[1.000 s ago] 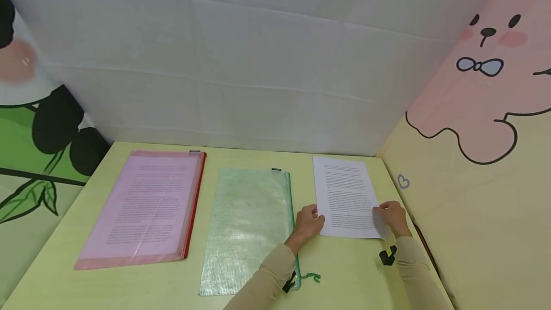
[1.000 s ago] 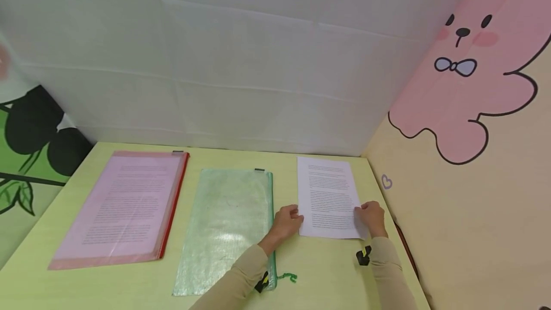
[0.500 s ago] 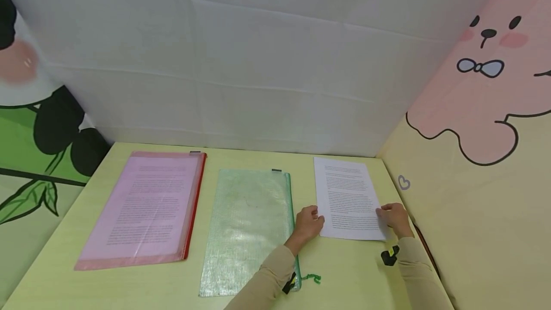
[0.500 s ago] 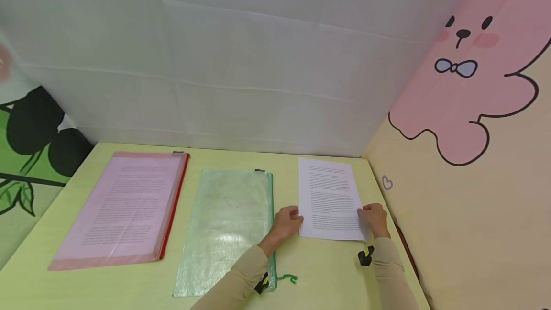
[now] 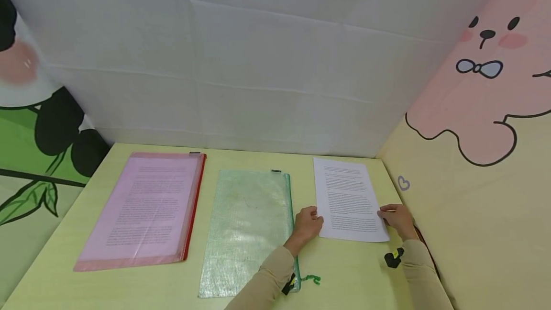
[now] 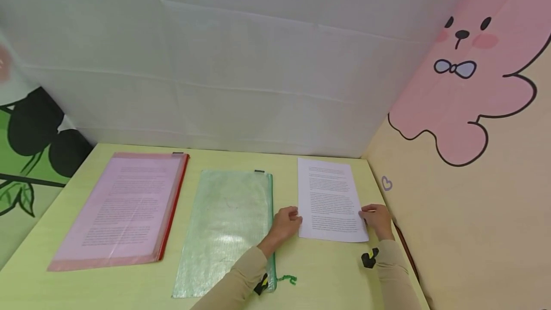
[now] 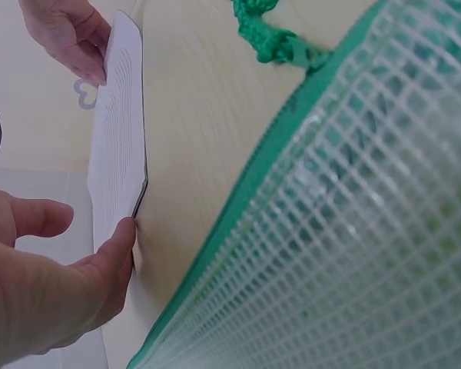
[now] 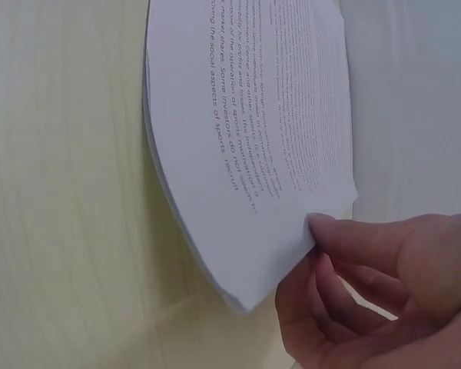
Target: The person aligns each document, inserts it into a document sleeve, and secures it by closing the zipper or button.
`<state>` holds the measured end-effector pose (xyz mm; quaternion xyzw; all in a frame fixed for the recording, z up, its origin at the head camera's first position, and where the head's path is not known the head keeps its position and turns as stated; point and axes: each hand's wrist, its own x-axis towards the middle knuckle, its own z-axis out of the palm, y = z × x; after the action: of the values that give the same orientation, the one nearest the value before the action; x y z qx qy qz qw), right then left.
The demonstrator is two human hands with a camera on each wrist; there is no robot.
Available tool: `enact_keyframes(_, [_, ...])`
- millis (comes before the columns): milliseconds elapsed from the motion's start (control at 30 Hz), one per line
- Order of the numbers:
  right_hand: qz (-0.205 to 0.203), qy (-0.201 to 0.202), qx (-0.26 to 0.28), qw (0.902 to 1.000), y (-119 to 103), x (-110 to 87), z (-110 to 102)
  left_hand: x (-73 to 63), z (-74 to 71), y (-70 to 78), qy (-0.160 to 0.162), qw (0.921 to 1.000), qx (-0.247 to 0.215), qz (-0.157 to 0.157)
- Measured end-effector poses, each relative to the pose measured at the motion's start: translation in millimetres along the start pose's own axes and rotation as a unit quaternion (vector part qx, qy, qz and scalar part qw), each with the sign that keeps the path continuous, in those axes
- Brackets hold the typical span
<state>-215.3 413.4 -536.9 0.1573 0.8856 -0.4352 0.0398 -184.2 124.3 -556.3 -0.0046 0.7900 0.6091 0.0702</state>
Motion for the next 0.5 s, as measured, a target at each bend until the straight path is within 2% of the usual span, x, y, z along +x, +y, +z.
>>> enact_keyframes(267, [-0.027,-0.047,0.027,0.9982,15.2,-0.5,-8.4,1.9,-2.6,-1.6,0.019,0.9998,0.009,0.0])
enact_keyframes(500, [-0.021,-0.063,0.076,0.9949,29.6,-5.3,-11.8,3.2,-4.2,-1.8,0.028,0.9994,0.017,-0.007])
